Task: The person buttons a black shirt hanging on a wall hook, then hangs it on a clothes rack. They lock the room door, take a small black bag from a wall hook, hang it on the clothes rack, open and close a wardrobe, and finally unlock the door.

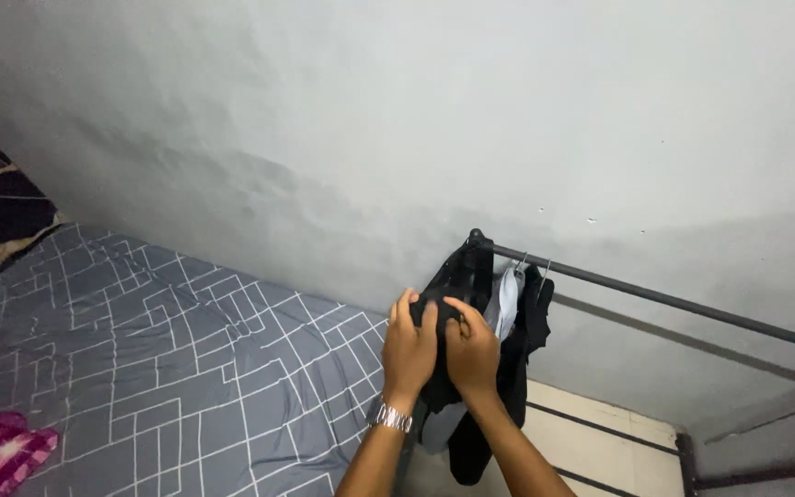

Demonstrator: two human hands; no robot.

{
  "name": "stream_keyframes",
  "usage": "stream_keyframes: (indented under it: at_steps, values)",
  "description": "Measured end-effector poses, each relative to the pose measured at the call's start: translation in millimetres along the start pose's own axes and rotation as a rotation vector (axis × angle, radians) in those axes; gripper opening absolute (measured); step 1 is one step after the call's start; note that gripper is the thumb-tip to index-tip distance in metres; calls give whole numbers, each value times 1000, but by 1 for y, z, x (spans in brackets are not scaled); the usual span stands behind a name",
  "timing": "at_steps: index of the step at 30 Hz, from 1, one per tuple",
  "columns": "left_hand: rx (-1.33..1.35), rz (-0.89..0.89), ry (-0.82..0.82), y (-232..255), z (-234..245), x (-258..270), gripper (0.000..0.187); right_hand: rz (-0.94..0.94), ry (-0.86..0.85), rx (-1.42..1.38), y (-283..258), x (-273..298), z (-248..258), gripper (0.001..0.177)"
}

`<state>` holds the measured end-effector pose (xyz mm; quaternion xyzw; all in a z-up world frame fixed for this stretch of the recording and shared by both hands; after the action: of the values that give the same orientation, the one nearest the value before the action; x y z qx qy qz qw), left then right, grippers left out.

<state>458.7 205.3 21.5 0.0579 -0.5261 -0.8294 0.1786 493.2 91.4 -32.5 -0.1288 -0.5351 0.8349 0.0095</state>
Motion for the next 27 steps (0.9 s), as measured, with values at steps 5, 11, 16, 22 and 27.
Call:
stream_keyframes:
  at_steps: [5, 11, 16, 22, 27]
  values:
    - [-242, 41, -22, -26, -26, -52, 70, -104, -87, -90, -22, -14, -4, 35]
    - [-372, 44, -63, -10, -34, -65, 60, -211, -112, -206, -9, -29, -3, 31]
    - [-361, -10, -78, -19, -44, -79, 46, -19, -89, -261, 12, -32, -10, 22]
    - [-163, -92, 34, -27, -60, -95, 23, 9, -101, -262, 11, -42, -11, 21]
    - [-21, -187, 119, -30, -77, -109, 26, 31, -78, -298, 28, -57, -14, 21]
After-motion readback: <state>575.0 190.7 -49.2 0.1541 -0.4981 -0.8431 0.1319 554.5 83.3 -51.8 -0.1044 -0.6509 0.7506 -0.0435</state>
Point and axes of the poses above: each hand's wrist, its own x-axis away from the middle knuckle, its own z-axis out of the back of the hand, y = z × x, the point moved 2 cm from there along -x, towards the middle knuckle, and after that the axes turned 4 degrees about -x, right-handed, at the moved point
